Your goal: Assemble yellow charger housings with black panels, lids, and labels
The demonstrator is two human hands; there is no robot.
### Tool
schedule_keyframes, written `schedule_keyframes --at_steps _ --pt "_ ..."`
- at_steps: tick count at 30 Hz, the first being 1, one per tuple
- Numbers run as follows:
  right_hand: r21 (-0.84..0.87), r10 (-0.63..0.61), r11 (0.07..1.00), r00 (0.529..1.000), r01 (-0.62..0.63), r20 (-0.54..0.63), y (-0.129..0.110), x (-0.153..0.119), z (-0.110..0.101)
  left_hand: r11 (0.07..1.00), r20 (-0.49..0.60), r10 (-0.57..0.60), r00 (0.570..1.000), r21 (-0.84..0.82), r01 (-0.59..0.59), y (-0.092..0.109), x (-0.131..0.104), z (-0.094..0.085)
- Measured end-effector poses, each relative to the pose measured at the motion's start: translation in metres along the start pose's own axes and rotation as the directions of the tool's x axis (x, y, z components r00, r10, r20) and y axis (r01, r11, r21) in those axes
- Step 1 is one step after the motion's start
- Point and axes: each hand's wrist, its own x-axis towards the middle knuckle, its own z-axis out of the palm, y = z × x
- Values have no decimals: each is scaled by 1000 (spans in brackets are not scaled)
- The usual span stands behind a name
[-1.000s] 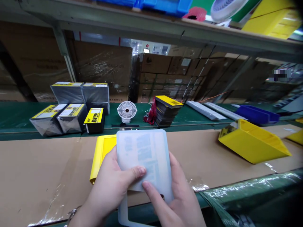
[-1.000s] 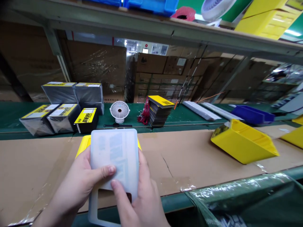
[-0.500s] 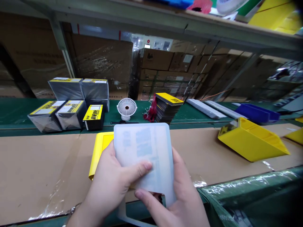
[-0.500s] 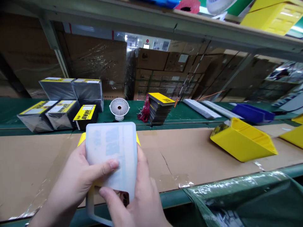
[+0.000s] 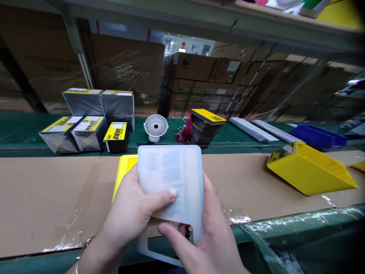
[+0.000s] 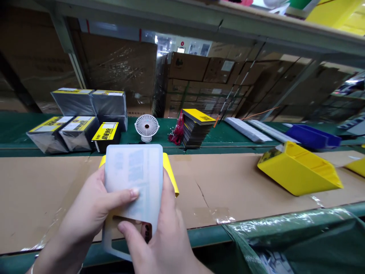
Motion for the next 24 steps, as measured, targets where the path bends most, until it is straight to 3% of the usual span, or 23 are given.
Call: schedule_keyframes --at_steps 9,16,24 --pt "4 -28 1000 1000 28 4 -3 0 5 1000 -33 -10 999 29 11 -3 2 -4" --pt "26 -30 999 999 29 33 -1 2 -4 992 78 -98 992 -76 104 5 -4 -1" --pt "61 -17 998 999 15 39 -2 5 -3 994 44 -27 999 -105 31 -7 -1 1"
